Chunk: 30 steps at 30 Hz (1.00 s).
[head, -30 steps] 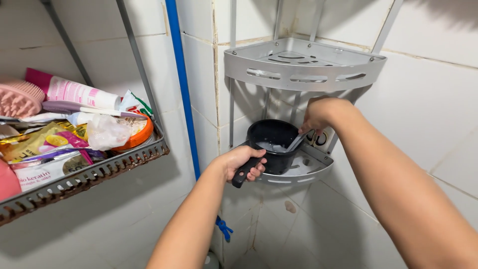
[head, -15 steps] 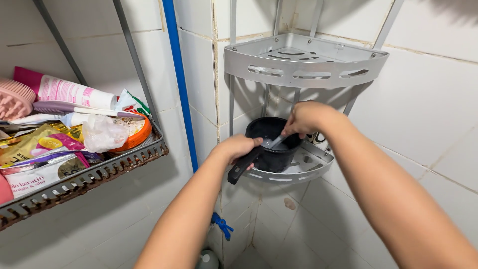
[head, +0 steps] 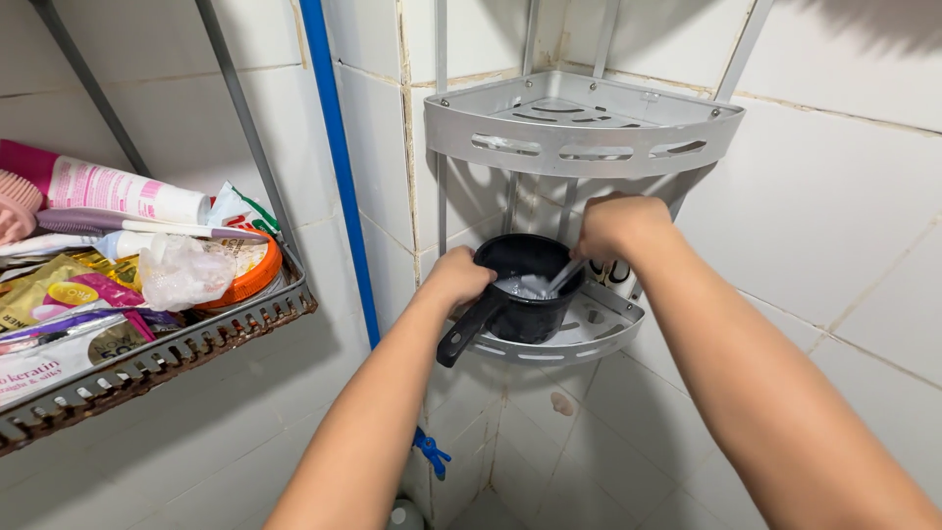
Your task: Scrubbing a grey container and organizing various toiletries on wall-mounted bathroom shelves.
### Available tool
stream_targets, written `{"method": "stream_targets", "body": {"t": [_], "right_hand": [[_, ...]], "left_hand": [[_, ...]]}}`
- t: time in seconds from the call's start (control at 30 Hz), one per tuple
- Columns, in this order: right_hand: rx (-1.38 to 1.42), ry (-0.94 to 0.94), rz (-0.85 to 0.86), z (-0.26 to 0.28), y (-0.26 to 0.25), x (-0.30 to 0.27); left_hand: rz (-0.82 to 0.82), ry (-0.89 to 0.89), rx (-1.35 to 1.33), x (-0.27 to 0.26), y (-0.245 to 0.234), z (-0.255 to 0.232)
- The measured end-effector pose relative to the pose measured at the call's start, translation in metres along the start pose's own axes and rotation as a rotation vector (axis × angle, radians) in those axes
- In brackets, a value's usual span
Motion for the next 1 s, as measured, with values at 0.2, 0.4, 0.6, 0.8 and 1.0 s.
{"method": "stream_targets", "body": {"t": [0.2,0.4,0.6,0.8,1.0], "right_hand": [[0.167,-0.172,0.030,0.033,-0.001,-0.025],[0.008,-0.101,-0.117,0.004,-0.006,-0.013],[0.075,-0.057,-0.128,-0.014,-0.008,-0.043],[0.223,-0.087,0.012,-0.001,-0.009,-0.056],[0.127,-0.047,-0.206,-0.024,-0.008,-0.049]], "left_hand": [[-0.111,0.093,0.228,0.024,-0.001,0.002],[-0.102,-0.064,-0.372,0.000,0.003,-0.004],[-0.144,0.224,0.060,-0.011,-0.019,-0.043],[-0.047,0.196,0.016,-0.029,-0.018,-0.060],[-0.082,0.293,0.147,-0.017,-0.025,-0.053]]}}
Point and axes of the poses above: each hand's wrist, its own x-axis towards the middle knuckle, its own y-axis out of the palm, z = x × y, the point moved 9 cm from there along x, towards the middle knuckle, and after that the axes turned 2 degrees about x, right-handed, at the moved point
